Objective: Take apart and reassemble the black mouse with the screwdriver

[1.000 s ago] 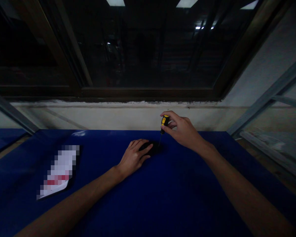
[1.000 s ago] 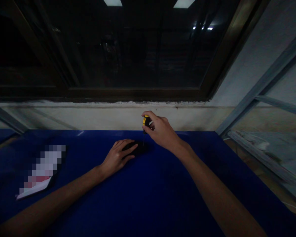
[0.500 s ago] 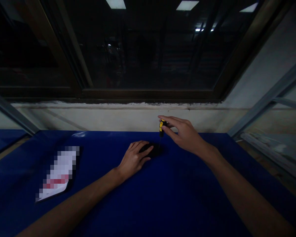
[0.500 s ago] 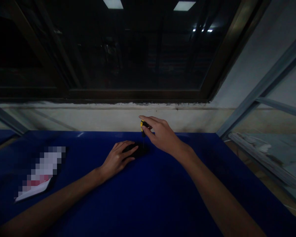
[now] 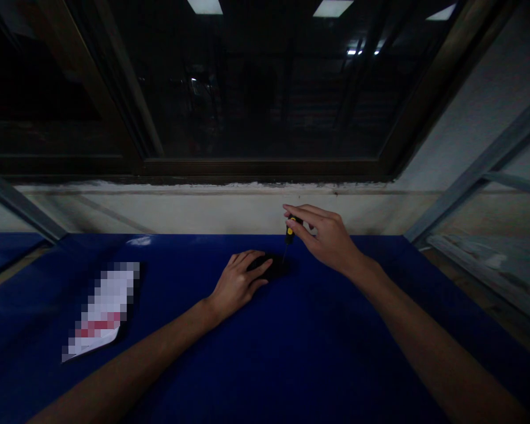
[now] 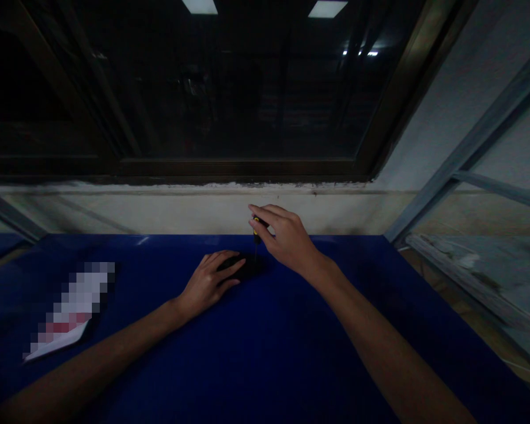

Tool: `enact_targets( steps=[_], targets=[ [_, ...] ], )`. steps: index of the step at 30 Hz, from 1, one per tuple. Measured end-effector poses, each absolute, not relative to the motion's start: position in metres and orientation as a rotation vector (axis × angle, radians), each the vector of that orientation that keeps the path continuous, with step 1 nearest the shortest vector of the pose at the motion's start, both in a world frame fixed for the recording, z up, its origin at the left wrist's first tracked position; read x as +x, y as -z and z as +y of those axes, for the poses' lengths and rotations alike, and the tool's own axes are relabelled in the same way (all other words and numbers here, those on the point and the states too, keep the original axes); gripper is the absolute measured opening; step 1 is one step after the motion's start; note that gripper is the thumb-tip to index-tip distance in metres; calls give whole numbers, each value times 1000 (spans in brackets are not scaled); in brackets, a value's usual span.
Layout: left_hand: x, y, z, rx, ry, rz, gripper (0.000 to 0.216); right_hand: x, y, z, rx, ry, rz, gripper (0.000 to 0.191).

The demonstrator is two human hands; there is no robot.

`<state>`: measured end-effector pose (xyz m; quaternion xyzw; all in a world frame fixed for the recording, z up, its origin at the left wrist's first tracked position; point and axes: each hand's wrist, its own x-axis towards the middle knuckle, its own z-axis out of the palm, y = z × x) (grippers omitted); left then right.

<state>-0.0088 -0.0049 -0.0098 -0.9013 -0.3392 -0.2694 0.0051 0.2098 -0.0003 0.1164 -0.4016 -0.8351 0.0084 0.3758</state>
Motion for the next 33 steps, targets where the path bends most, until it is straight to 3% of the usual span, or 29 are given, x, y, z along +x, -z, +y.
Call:
enact_targets(
  steps=[20, 33],
  targets=[
    [-9, 7, -5, -2820, 834, -1059, 44, 211, -118, -2, -1019, -145, -2154, 35],
    [-8, 7, -5, -2827, 812, -1087, 44, 211, -118, -1, -1083, -45, -2132, 35]
  ],
)
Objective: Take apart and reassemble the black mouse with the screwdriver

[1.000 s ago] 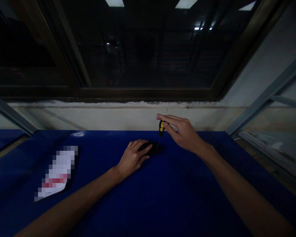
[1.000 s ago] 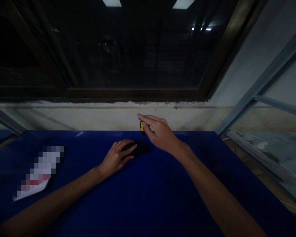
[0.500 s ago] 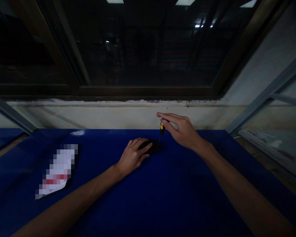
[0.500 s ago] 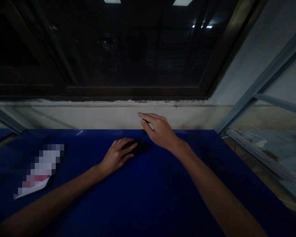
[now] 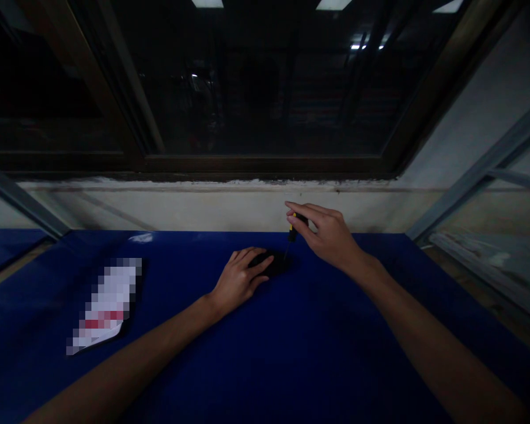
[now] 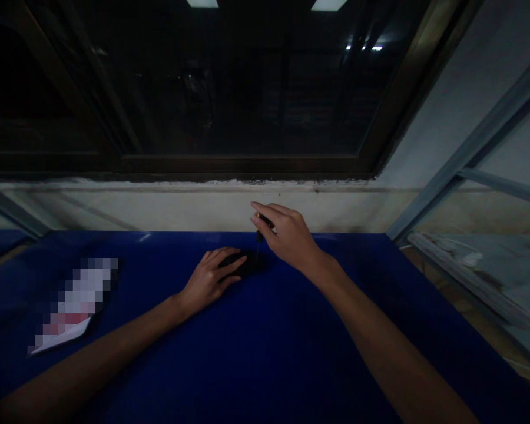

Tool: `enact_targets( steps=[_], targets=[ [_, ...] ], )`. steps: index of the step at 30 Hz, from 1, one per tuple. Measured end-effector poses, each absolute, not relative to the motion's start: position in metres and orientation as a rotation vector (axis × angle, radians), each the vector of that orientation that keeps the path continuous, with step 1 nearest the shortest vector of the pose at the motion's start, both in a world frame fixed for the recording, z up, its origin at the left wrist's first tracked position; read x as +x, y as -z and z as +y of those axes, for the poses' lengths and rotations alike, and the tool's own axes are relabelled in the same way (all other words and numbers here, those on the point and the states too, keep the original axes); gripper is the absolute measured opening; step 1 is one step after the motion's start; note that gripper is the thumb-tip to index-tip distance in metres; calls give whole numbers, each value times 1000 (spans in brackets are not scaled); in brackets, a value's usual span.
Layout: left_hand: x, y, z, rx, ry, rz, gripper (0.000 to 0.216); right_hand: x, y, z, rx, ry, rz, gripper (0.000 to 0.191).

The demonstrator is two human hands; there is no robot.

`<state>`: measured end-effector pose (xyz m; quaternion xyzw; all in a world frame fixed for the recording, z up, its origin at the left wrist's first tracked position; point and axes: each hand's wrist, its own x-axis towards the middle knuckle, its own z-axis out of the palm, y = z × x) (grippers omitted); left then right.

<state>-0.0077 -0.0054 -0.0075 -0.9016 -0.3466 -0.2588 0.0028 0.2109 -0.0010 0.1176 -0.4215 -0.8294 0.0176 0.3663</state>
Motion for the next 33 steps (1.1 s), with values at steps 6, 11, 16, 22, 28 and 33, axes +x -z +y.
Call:
enact_targets(
  steps=[6, 11, 16, 22, 28, 33],
  targets=[
    [-8, 7, -6, -2822, 835, -1067, 43, 209, -116, -1, -1074, -88, -2105, 34],
    [-8, 7, -5, -2822, 837, -1058, 43, 207, -118, -4, -1029, -116, -2177, 38],
    [-8, 7, -6, -2811, 849, -1066, 43, 208, -116, -3, -1069, -34, -2115, 34],
    [-8, 7, -6, -2825, 842, -1051, 43, 209, -118, -3, -1049, -87, -2160, 36],
    [-8, 7, -6, -2810, 835, -1060, 43, 210, -118, -2, -1041, -97, -2182, 40],
    [-8, 7, -6, -2811, 846, -1067, 43, 211, -116, -2, -1065, -91, -2148, 41]
  ],
)
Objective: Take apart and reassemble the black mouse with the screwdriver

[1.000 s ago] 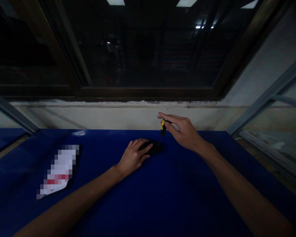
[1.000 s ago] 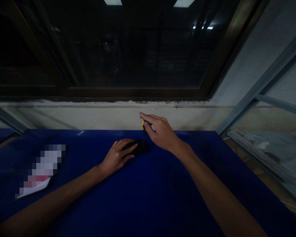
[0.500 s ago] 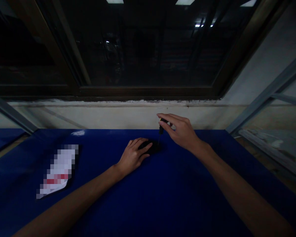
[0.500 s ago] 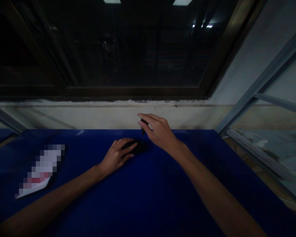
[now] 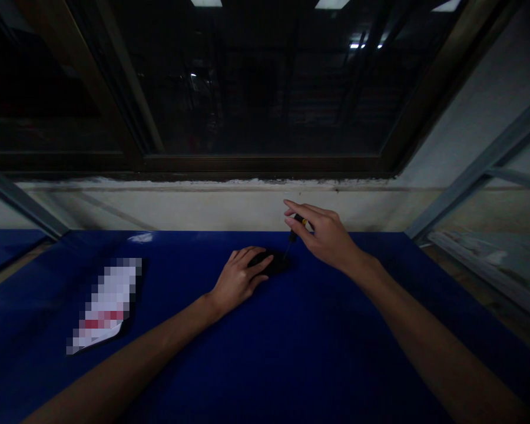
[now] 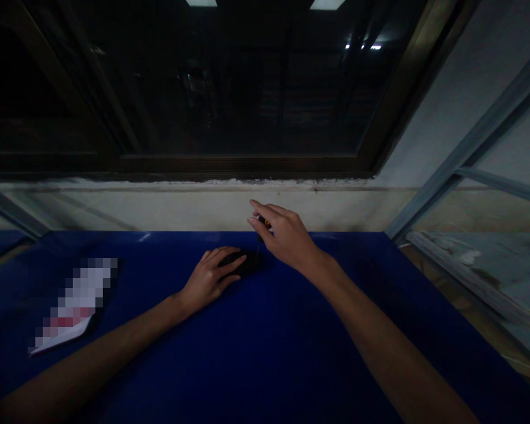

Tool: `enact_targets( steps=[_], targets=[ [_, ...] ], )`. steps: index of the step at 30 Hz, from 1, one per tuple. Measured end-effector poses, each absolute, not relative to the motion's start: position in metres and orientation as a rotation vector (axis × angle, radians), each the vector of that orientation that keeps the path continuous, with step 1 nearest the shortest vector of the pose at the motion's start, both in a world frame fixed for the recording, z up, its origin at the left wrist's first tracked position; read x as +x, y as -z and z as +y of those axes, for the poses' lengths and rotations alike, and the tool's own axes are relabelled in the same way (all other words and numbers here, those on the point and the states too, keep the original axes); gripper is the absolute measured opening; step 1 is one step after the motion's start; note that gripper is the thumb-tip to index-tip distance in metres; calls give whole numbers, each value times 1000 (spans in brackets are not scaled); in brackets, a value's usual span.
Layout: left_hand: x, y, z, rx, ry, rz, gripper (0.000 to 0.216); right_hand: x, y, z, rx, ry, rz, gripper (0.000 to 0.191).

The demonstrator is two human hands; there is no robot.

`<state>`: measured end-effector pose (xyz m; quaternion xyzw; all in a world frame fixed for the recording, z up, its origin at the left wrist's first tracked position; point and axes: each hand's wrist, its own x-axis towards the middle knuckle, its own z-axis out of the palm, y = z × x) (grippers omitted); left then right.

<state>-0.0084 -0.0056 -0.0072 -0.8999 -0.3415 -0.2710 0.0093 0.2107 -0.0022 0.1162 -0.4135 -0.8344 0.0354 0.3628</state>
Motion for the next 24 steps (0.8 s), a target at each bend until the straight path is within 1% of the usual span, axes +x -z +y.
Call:
enact_targets(
  steps=[3, 5, 9, 17, 20, 24],
  targets=[
    [-9, 7, -6, -2817, 834, -1074, 43, 210, -116, -3, -1013, -202, -2173, 46],
    [-9, 7, -6, -2826, 815, -1084, 43, 209, -115, -4, -1019, -236, -2136, 45],
    [-8, 8, -6, -2815, 800, -1107, 42, 207, -113, -3, -1049, -101, -2093, 31],
    [-8, 6, -6, -2821, 816, -1087, 43, 209, -116, -4, -1010, -27, -2136, 36],
    [-8, 6, -6, -2819, 816, -1085, 43, 211, -116, -2, -1006, -90, -2167, 39],
    [-8, 6, -6, -2815, 797, -1102, 43, 210, -113, -1, -1060, -37, -2077, 34]
  ],
)
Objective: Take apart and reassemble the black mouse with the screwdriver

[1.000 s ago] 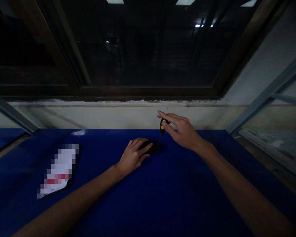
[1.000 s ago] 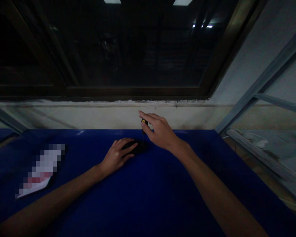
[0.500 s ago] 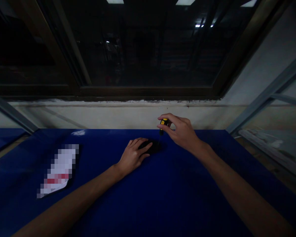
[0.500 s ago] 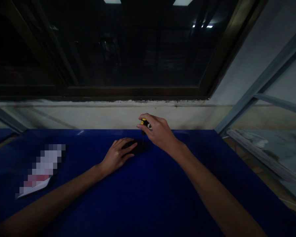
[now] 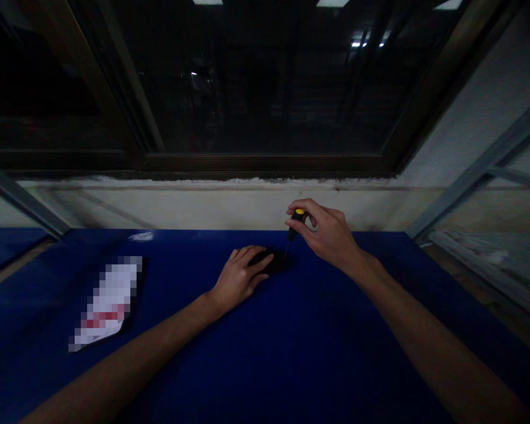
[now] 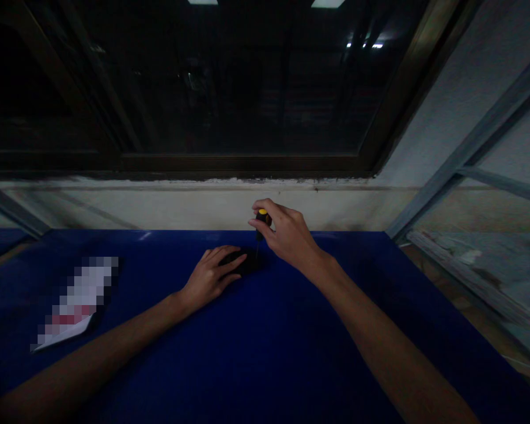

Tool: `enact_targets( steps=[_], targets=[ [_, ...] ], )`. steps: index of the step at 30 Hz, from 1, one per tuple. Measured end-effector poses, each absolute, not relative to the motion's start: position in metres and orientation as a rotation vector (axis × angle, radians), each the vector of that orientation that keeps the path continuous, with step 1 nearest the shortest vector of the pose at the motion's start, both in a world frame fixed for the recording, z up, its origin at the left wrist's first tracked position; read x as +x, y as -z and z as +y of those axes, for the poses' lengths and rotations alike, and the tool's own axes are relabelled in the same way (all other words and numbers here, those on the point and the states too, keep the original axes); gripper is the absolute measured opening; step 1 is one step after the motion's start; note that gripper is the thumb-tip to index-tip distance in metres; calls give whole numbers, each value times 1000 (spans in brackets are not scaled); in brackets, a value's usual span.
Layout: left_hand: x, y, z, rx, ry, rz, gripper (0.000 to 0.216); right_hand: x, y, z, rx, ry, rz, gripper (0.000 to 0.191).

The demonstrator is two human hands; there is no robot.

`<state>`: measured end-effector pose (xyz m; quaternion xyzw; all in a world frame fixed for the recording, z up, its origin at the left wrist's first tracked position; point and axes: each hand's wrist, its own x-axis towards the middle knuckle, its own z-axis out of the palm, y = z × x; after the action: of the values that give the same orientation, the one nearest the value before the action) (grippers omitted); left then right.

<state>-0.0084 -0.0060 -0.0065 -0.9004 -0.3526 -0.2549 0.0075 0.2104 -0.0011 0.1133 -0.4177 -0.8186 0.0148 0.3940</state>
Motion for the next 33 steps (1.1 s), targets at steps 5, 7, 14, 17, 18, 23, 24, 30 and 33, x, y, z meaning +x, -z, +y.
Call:
enact_targets(
  steps=[5, 7, 14, 17, 18, 23, 24, 30, 33],
  targets=[
    [-8, 7, -7, -2823, 789, -1104, 43, 208, -114, -2, -990, -67, -2159, 34],
    [-8, 6, -6, -2824, 796, -1102, 43, 209, -115, -3, -980, -49, -2155, 34],
    [-9, 6, -6, -2825, 800, -1089, 44, 210, -115, -3, -982, -96, -2160, 37],
    [-8, 5, -6, -2818, 808, -1092, 44, 209, -114, -3, -1020, -9, -2112, 32],
    [-8, 5, -6, -2817, 812, -1086, 44, 209, -114, -3, -1019, 0, -2122, 32],
    [-7, 4, -7, -2818, 815, -1089, 43, 209, -116, -3, -1005, -36, -2154, 34],
    [-7, 5, -7, -2819, 812, -1095, 43, 209, -116, -3, -1002, -24, -2148, 35],
    [-8, 5, -7, -2822, 805, -1095, 43, 209, -116, -3, -1007, -70, -2146, 37],
    [-8, 5, -6, -2823, 805, -1097, 43, 210, -116, -3, -1007, -63, -2132, 38]
  ],
)
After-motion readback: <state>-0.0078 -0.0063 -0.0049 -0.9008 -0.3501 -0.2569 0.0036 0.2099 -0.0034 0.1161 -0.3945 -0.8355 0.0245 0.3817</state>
